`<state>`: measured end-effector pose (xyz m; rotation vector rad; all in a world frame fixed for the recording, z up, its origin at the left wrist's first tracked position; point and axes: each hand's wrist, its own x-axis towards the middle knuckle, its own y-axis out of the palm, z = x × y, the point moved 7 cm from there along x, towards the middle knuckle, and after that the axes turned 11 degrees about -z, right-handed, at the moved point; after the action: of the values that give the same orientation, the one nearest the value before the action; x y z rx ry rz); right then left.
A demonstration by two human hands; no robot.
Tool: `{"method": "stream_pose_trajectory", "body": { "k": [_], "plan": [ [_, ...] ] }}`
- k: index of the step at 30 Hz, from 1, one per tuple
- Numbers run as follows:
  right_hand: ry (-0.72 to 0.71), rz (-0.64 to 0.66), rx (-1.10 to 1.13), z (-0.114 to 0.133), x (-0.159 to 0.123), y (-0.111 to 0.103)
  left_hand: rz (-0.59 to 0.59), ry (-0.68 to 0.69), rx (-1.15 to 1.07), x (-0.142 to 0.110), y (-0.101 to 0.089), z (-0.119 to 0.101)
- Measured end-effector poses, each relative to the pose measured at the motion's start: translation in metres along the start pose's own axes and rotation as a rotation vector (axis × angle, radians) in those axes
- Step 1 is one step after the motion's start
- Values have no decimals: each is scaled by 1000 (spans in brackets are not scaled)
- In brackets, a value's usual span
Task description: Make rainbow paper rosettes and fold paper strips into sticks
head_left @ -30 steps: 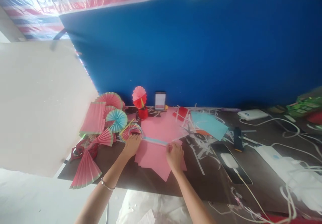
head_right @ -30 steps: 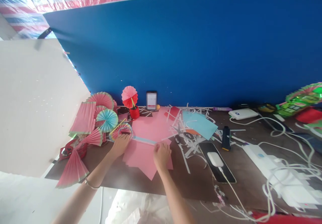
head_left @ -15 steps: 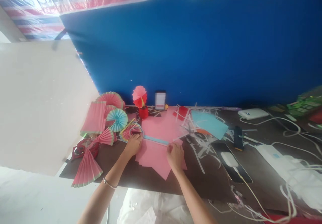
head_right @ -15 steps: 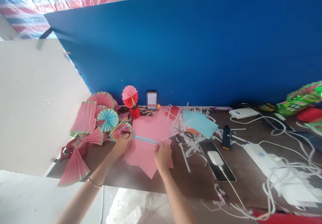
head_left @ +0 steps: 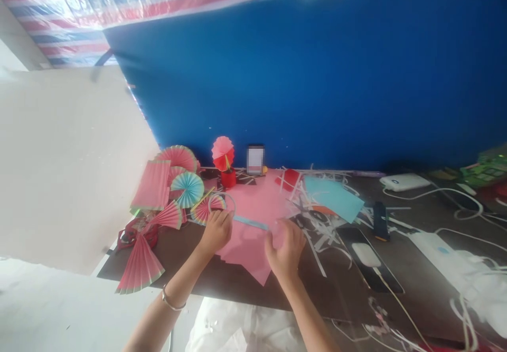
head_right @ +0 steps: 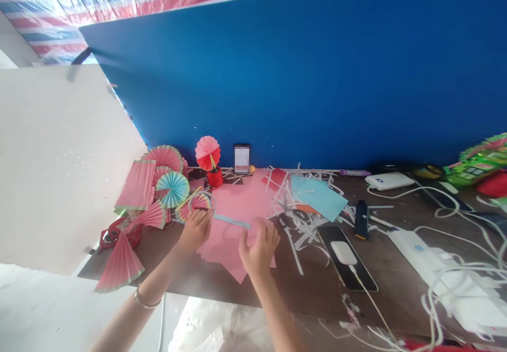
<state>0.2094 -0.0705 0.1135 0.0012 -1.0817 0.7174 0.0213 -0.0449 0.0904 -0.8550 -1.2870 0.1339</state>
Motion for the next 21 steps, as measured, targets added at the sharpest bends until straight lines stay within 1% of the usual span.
{"method": "stream_pose_trajectory", "body": {
  "k": [1, 3, 4, 5, 9, 13, 18, 21],
  "plan": [
    [-99, 9, 47, 15, 5, -2, -8, 27, -6, 6, -5, -8],
    [-285, 92, 119, 42, 12, 0, -4, 83, -28, 15, -14, -23],
    [-335, 117, 139, 51, 15, 1, -20, 91, -40, 20, -19, -29],
    [-356, 135, 143, 55, 17, 2, -37, 91, -47, 24, -24, -33],
    [-349, 128, 146, 58, 23, 1, -104, 104, -62, 32, -39, -46],
    [-381, 84, 138, 58, 23, -4, -139, 112, -82, 32, -41, -50],
    [-444, 67, 119, 58, 21, -7, -156, 37, -102, 33, -41, -51],
    [-488, 62, 76, 56, 16, -8, -152, -54, -209, 36, -41, -51]
  ]
}}
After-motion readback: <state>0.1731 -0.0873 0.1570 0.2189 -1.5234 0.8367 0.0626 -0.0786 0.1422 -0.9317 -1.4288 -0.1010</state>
